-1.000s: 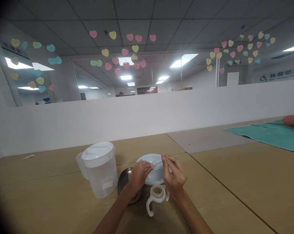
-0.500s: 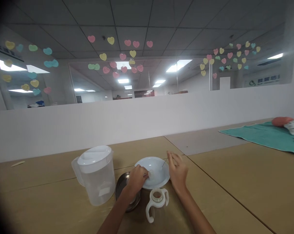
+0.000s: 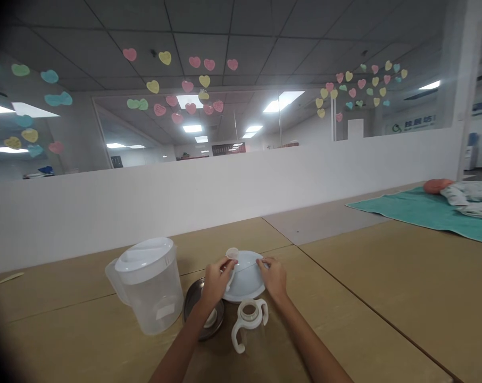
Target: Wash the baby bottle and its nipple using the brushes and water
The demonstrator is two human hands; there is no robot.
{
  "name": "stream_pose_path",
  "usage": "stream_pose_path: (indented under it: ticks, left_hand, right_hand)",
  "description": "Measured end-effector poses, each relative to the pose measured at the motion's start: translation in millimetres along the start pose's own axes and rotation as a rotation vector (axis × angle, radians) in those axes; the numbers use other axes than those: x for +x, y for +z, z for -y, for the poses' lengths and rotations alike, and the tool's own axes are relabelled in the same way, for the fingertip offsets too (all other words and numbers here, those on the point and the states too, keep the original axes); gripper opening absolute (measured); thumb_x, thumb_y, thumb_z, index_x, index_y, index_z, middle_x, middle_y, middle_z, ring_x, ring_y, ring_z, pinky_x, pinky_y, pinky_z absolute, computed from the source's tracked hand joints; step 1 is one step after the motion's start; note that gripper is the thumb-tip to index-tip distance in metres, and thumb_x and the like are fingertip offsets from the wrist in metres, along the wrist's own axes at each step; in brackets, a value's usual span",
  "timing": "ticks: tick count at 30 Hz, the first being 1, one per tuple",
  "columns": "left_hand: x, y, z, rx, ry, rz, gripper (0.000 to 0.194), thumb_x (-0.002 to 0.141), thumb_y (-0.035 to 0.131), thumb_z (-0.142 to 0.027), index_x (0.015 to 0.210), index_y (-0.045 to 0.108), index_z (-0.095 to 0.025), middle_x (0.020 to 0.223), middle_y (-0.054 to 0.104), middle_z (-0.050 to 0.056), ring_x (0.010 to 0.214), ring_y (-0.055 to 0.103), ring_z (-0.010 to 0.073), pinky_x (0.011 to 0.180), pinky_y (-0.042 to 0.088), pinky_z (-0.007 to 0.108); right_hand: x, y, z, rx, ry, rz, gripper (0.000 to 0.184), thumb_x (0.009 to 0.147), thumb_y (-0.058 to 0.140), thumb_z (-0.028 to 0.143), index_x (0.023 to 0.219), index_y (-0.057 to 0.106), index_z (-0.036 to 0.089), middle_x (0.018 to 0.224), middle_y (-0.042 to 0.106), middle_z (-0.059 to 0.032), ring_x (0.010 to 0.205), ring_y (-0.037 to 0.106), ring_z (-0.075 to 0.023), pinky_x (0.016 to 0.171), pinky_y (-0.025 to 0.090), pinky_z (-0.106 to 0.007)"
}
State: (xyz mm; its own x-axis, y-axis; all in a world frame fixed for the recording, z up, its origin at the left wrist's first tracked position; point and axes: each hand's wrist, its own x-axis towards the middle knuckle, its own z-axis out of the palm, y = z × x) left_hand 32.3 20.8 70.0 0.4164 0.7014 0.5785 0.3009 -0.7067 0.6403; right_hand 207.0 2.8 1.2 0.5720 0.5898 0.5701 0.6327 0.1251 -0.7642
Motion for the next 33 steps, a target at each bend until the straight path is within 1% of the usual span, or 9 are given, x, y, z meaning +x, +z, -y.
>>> stream_pose_path:
  ticks: [3,5,8,11,13,20,26,30,33]
  left_hand:
    - [4,-8.8,-18,-0.196,-0.050,-0.019,0.032,0.080,0.052,-0.039,0.086,0.069,-0.013,0.073,0.068,0.004,0.068,0.059,0.0153,0.066,0.044,0.024]
    - [5,-15.7,-30,-0.321,-0.080,0.022,0.036,0.078,0.054,-0.042,0.092,0.068,-0.011,0.077,0.069,0.006,0.071,0.060,0.0158,0.065,0.045,0.024]
    - [3,-26.4,-47,-0.426,-0.108,0.190,0.038,0.077,0.057,-0.042,0.097,0.067,-0.011,0.085,0.069,0.008,0.074,0.061,0.0159,0.067,0.046,0.024]
    - [-3,-35.4,-60,-0.432,-0.099,0.370,0.035,0.076,0.059,-0.041,0.097,0.067,-0.013,0.087,0.069,0.007,0.077,0.061,0.0161,0.073,0.047,0.026]
    - [-6,-39.5,-66,-0.419,-0.103,0.420,0.034,0.077,0.059,-0.041,0.096,0.067,-0.013,0.087,0.069,0.007,0.079,0.061,0.0166,0.074,0.047,0.026]
    - [-11,-45.2,-78,-0.360,-0.079,0.447,0.032,0.080,0.055,-0.039,0.097,0.066,-0.015,0.085,0.068,0.004,0.081,0.061,0.0160,0.074,0.045,0.024]
    - [-14,-48.3,-79,-0.144,-0.031,0.666,0.027,0.080,0.053,-0.038,0.086,0.067,-0.015,0.079,0.067,0.001,0.074,0.059,0.0144,0.066,0.042,0.021]
    - [-15,-48.4,-72,0.034,0.105,0.730,0.021,0.076,0.059,-0.035,0.083,0.070,-0.020,0.090,0.068,-0.001,0.084,0.058,0.0151,0.076,0.040,0.021]
    - [-15,-48.1,-68,0.125,0.136,0.724,0.019,0.072,0.062,-0.035,0.083,0.072,-0.023,0.100,0.066,-0.001,0.093,0.057,0.0168,0.082,0.039,0.022]
  right_hand:
    - [1,-1,-1,0.042,0.038,0.020,0.035,0.074,0.046,0.045,0.063,0.067,0.018,0.079,0.070,-0.0086,0.074,0.063,-0.0221,0.065,0.046,-0.030]
    - [1,-2,-1,0.049,0.058,0.031,0.035,0.073,0.047,0.044,0.064,0.067,0.018,0.079,0.070,-0.0085,0.074,0.063,-0.0219,0.066,0.045,-0.030]
    - [1,-2,-2,0.055,0.073,0.041,0.035,0.073,0.046,0.044,0.066,0.066,0.016,0.080,0.070,-0.0097,0.075,0.063,-0.0219,0.067,0.045,-0.029]
    - [2,0,-4,0.051,0.080,0.041,0.035,0.073,0.047,0.044,0.066,0.067,0.016,0.081,0.070,-0.0106,0.074,0.063,-0.0222,0.066,0.045,-0.029]
    - [2,1,-5,0.047,0.079,0.042,0.035,0.073,0.047,0.044,0.066,0.067,0.016,0.080,0.070,-0.0105,0.074,0.063,-0.0222,0.065,0.045,-0.029]
    - [2,1,-6,0.045,0.075,0.031,0.034,0.072,0.047,0.044,0.065,0.066,0.017,0.076,0.070,-0.0089,0.073,0.063,-0.0222,0.065,0.044,-0.030]
    - [1,3,-7,0.052,0.091,0.012,0.035,0.071,0.046,0.044,0.069,0.067,0.016,0.080,0.070,-0.0100,0.075,0.063,-0.0228,0.067,0.045,-0.031]
    - [0,2,-5,0.056,0.082,0.000,0.035,0.071,0.047,0.044,0.070,0.067,0.016,0.082,0.070,-0.0103,0.078,0.063,-0.0230,0.070,0.045,-0.032]
    - [-1,1,-3,0.065,0.068,-0.003,0.034,0.071,0.048,0.044,0.070,0.068,0.016,0.082,0.070,-0.0097,0.079,0.063,-0.0225,0.072,0.045,-0.032]
